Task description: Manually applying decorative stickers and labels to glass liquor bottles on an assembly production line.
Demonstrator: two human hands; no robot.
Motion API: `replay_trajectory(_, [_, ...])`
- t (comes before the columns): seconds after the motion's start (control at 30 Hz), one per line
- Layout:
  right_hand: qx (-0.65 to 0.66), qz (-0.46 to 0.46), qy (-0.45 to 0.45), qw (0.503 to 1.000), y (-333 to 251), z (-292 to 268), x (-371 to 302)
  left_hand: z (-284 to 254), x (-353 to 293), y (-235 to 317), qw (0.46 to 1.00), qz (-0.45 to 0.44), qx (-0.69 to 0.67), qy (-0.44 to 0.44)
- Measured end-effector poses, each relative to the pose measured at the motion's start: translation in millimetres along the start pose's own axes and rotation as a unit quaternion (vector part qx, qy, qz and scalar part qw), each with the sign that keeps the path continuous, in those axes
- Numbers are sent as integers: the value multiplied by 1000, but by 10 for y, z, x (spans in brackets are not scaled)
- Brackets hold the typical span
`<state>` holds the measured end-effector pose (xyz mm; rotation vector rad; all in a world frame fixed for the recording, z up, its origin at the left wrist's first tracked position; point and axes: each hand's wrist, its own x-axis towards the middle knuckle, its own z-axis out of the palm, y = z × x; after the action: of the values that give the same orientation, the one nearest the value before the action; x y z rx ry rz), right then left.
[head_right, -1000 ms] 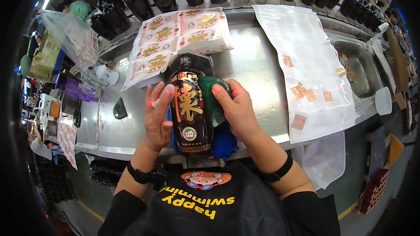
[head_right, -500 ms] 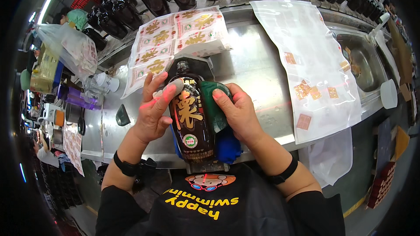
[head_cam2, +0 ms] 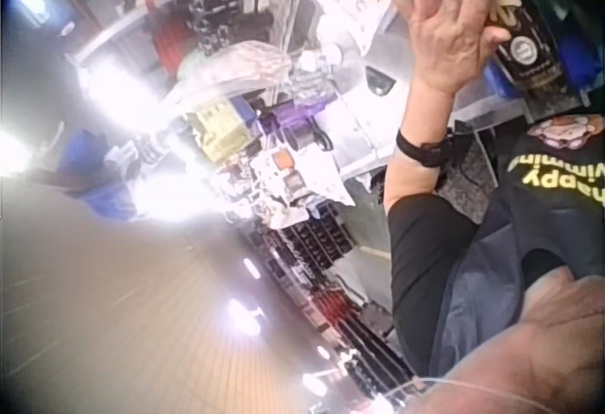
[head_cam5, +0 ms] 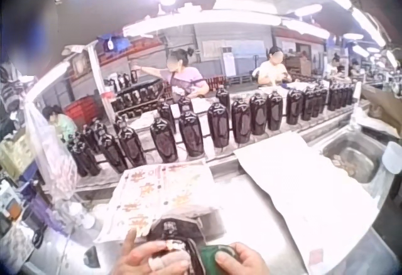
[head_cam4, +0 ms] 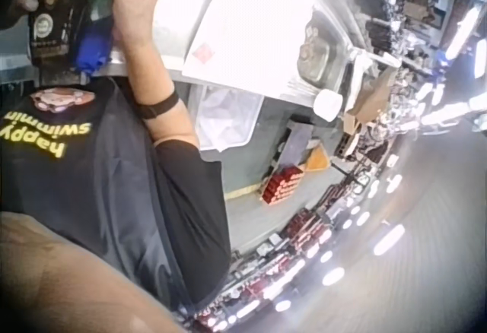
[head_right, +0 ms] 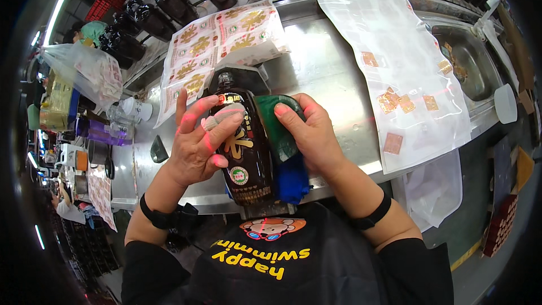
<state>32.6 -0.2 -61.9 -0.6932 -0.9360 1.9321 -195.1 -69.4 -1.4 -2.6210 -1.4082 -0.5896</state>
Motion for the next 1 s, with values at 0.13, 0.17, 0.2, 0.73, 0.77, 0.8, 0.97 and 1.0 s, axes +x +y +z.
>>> replay_trajectory(0.13, [-13, -9, -10, 1000, -50, -6, -30, -3, 31, -17, 1000, -1, 0, -5])
replay_trajectory(0.17, [-18, -13, -10, 1000, -64, -13, -39, 0, 36, -6, 1000, -4, -4, -5])
replay_trajectory(0.2, [-17, -22, -4, 1000, -76, -23, -50, 6, 34, 17, 1000, 8, 7, -4])
replay_trajectory(0.73, [-61, -46, -4, 997, -195, -150, -208, 36, -24, 248, 998, 12, -68, 1])
replay_trajectory(0.77, [-61, -44, -3, 997, -193, -149, -211, 39, -4, 202, 997, -3, -72, 13])
replay_trajectory(0.8, [-63, -45, -5, 997, -190, -147, -209, 43, 16, 156, 997, -21, -76, 24])
replay_trajectory(0.97, [-86, -45, -5, 995, -183, -117, -179, 62, 124, -4, 996, -1, -81, 38])
replay_trajectory(1.0, [-97, -46, -8, 994, -184, -112, -174, 56, 149, -32, 995, -7, -91, 35])
